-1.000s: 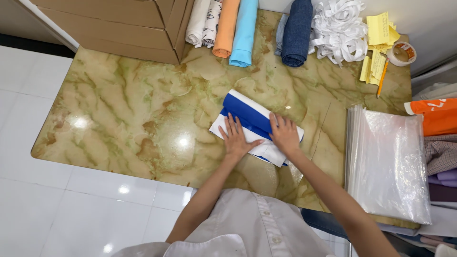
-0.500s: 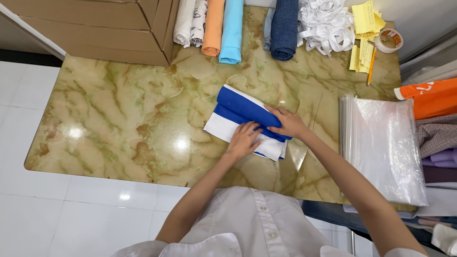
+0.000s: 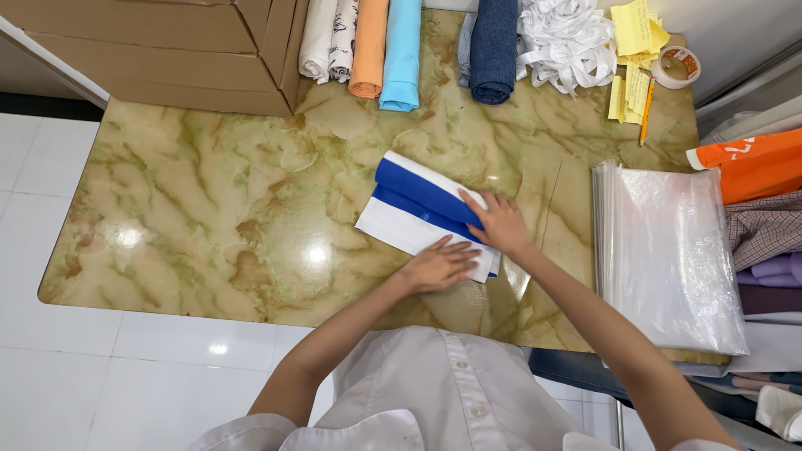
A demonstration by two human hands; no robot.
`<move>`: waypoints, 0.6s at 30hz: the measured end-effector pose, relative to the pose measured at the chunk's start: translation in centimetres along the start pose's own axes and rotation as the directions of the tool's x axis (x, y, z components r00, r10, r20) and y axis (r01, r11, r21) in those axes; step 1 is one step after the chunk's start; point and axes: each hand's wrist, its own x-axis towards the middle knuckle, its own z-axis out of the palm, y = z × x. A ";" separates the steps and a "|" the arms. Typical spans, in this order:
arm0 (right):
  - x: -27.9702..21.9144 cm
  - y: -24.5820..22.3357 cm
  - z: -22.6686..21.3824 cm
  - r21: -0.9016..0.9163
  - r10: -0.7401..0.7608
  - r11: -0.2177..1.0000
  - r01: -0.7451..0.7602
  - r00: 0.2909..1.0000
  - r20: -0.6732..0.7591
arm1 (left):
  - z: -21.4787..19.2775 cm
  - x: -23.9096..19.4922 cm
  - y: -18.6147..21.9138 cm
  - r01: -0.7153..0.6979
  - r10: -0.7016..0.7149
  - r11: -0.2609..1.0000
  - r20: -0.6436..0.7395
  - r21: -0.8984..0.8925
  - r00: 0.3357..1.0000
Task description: The person folds a light blue shirt, a blue and white striped shirt, and a black shirt on a marble-patterned table. They retrieve the shirts from a nearby clothing rack, fold them neatly, and place them in a stack.
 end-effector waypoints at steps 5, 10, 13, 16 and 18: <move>-1.4 -2.1 1.4 -0.125 -0.097 0.990 0.064 0.956 -0.278 | -3.4 1.2 -7.0 0.180 -0.061 0.967 -0.525 0.179 0.849; -1.2 -2.6 1.0 -0.239 -0.225 0.964 0.119 0.844 -0.487 | -12.5 -0.2 -10.3 0.383 -0.387 0.895 -0.029 0.231 0.922; -0.5 -1.4 -0.2 -0.233 -0.249 0.961 0.147 0.827 -0.504 | -11.8 -0.6 -12.6 0.466 -0.511 0.847 0.152 0.256 0.846; 1.1 0.7 -2.4 -0.042 -0.256 0.967 0.253 0.940 -0.224 | -9.0 -1.4 -13.9 0.438 -0.505 0.812 0.088 0.385 0.859; 2.9 1.9 -4.2 0.322 -0.097 0.946 -0.036 0.916 0.389 | -9.2 -1.9 -12.3 0.446 -0.470 0.778 -0.060 0.443 0.881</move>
